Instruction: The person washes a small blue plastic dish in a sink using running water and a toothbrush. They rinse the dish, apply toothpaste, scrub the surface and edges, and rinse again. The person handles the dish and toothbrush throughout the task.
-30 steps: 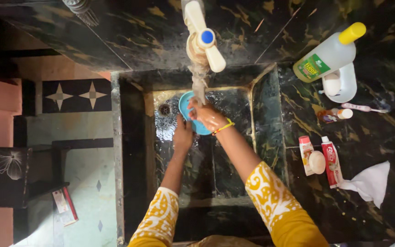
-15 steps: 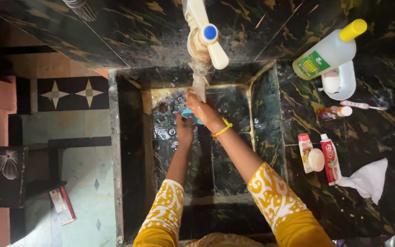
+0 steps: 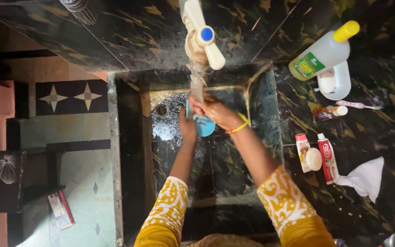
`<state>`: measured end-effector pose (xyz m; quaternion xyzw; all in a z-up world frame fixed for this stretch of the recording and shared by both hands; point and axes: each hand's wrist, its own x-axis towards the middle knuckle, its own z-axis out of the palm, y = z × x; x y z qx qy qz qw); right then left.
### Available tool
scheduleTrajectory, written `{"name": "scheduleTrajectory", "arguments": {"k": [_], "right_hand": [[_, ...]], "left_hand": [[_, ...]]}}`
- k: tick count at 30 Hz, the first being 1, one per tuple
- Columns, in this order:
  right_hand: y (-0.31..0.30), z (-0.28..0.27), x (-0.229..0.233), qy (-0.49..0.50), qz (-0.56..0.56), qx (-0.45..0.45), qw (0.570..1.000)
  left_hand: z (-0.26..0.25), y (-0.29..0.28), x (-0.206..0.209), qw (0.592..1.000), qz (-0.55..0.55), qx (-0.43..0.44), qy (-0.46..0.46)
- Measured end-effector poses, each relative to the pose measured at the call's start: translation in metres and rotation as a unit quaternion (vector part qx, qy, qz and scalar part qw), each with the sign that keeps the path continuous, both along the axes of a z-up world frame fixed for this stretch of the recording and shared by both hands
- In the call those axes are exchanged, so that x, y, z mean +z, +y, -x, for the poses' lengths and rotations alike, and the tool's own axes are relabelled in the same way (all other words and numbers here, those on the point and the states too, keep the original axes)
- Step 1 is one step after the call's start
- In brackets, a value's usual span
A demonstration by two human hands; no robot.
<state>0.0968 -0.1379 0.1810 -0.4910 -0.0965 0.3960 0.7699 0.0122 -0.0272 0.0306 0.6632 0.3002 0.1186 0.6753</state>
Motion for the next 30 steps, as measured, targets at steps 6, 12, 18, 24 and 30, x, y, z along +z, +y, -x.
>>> {"name": "scheduleTrajectory", "arguments": {"k": [6, 12, 18, 24, 30], "right_hand": [[0.053, 0.024, -0.02, 0.06, -0.152, -0.178, 0.97], [0.017, 0.033, 0.05, -0.455, 0.269, 0.031, 0.848], [-0.05, 0.016, 0.211, -0.596, 0.241, 0.075, 0.762], [-0.057, 0.023, 0.334, -0.721, 0.31, -0.095, 0.612], [-0.036, -0.006, 0.361, -0.86, 0.331, -0.093, 0.378]], "left_hand": [[-0.003, -0.005, 0.018, 0.939, 0.337, 0.049, 0.047], [0.001, -0.004, 0.068, 0.929, 0.36, -0.004, 0.081], [-0.003, -0.009, 0.101, 0.958, 0.284, -0.002, 0.022], [0.014, -0.001, 0.117, 0.989, -0.141, -0.043, 0.024], [0.021, -0.003, 0.166, 0.986, -0.07, -0.089, 0.119]]}}
